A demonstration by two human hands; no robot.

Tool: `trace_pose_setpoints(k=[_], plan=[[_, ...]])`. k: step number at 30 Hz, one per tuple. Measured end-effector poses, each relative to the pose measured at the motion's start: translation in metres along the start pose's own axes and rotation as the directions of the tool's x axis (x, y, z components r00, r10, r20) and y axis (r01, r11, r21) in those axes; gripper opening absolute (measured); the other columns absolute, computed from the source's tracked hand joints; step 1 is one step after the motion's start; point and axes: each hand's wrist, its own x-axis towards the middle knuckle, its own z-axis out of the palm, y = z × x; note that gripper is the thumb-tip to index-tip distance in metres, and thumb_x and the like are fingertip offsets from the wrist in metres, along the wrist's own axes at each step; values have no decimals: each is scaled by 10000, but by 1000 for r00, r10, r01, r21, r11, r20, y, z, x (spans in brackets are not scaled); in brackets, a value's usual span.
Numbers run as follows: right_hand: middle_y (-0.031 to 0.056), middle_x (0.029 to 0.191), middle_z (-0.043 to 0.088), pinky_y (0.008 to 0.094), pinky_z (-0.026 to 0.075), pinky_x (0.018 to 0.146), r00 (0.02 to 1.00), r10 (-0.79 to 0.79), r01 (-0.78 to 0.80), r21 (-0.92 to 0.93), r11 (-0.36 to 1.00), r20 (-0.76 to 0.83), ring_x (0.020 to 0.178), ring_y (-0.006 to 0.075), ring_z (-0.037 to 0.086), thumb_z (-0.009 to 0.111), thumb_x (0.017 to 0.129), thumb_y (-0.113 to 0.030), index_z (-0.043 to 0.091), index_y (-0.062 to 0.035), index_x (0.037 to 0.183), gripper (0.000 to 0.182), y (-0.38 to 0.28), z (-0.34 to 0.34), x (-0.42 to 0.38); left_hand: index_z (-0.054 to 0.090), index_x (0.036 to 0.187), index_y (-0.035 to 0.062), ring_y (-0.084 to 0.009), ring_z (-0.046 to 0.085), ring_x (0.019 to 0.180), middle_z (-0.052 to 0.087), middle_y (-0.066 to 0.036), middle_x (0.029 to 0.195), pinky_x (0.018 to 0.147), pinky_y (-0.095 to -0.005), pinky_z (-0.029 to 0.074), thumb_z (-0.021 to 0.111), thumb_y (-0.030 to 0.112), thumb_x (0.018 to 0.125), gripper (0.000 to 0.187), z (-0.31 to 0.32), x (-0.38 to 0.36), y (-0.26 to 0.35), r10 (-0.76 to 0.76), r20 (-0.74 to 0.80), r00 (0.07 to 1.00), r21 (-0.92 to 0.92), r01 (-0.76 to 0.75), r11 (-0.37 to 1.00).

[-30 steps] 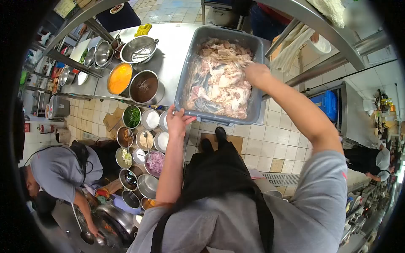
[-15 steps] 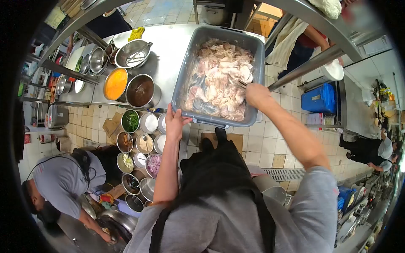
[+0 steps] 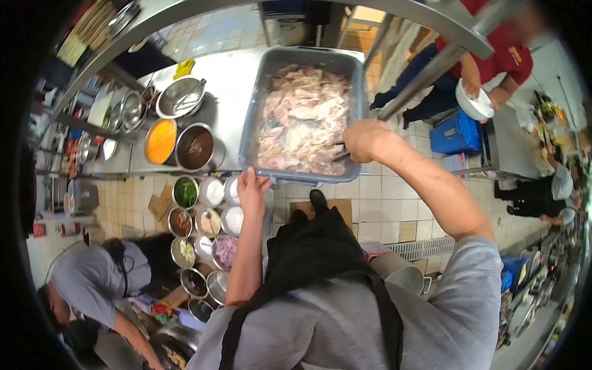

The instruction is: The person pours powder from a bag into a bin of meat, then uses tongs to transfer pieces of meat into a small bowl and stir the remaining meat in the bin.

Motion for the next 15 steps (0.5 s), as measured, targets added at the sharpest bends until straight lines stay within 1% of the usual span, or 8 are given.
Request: trace_pose_setpoints(k=[3, 4, 5, 6, 7, 9, 14, 15], plan=[[177, 971, 797, 443, 620, 789, 997, -49, 60, -206, 977, 60, 916, 332, 782, 728, 860, -210, 808, -27, 986, 236, 9, 9, -5, 593, 1075, 77, -160, 657, 925, 645, -46, 1024, 846, -384, 610, 728, 277, 1031, 245, -10, -4, -32, -43, 17, 999, 119, 41, 992], [149, 983, 804, 427, 624, 763, 996, 55, -65, -133, 989, -77, 922, 298, 786, 775, 832, -193, 820, -49, 982, 213, 12, 56, 28, 573, 1091, 68, -156, 632, 935, 618, -37, 1033, 875, -419, 611, 739, 249, 1021, 255, -5, -6, -25, -84, 87, 993, 85, 77, 993], [154, 1012, 804, 431, 624, 800, 999, -18, 12, -131, 991, -44, 964, 298, 786, 772, 846, -171, 819, -43, 1010, 214, 3, 56, 20, 553, 1107, 59, -152, 607, 946, 591, -29, 1043, 903, -454, 611, 751, 221, 1011, 273, -2, -9, -15, -123, 152, 981, 58, 116, 992], [161, 1066, 799, 437, 620, 836, 998, 45, -48, -69, 996, -38, 1012, 305, 780, 754, 866, -161, 812, -32, 1055, 236, 3, 70, 28, 540, 1097, 67, -146, 598, 920, 587, -24, 1047, 864, -437, 615, 741, 216, 1017, 263, -3, -10, -13, -145, 173, 974, 90, 131, 987], [173, 1104, 791, 443, 615, 869, 998, 48, -43, 117, 992, -46, 1047, 324, 772, 740, 875, -144, 803, -23, 1095, 259, 7, 75, 31, 526, 1088, 75, -139, 589, 894, 582, -18, 1051, 826, -421, 619, 731, 211, 1023, 254, 0, -10, -14, -155, 173, 973, 112, 137, 984], [184, 1103, 789, 448, 616, 862, 990, 104, -83, 200, 976, -95, 1041, 356, 769, 716, 876, -123, 796, -3, 1076, 247, -3, 84, 38, 517, 1116, 85, -129, 579, 871, 576, -10, 1051, 765, -384, 615, 717, 208, 1031, 250, 12, -19, -12, -133, 196, 971, 128, 109, 986], [230, 1078, 776, 489, 613, 859, 948, 103, 24, 391, 920, -302, 1011, 401, 764, 660, 866, -74, 793, 27, 1004, 216, -17, 103, 81, 509, 1204, 100, -110, 590, 873, 586, 0, 1067, 655, -314, 607, 695, 213, 1043, 271, -7, -5, -26, -116, 206, 972, 216, 70, 974], [237, 1073, 773, 492, 611, 861, 929, 180, -4, 476, 880, -324, 1005, 405, 763, 654, 863, -65, 792, 28, 995, 213, -23, 106, 99, 513, 1209, 101, -108, 593, 879, 589, 0, 1070, 647, -310, 606, 695, 214, 1043, 271, -7, -5, -26, -112, 206, 972, 226, 64, 972]])
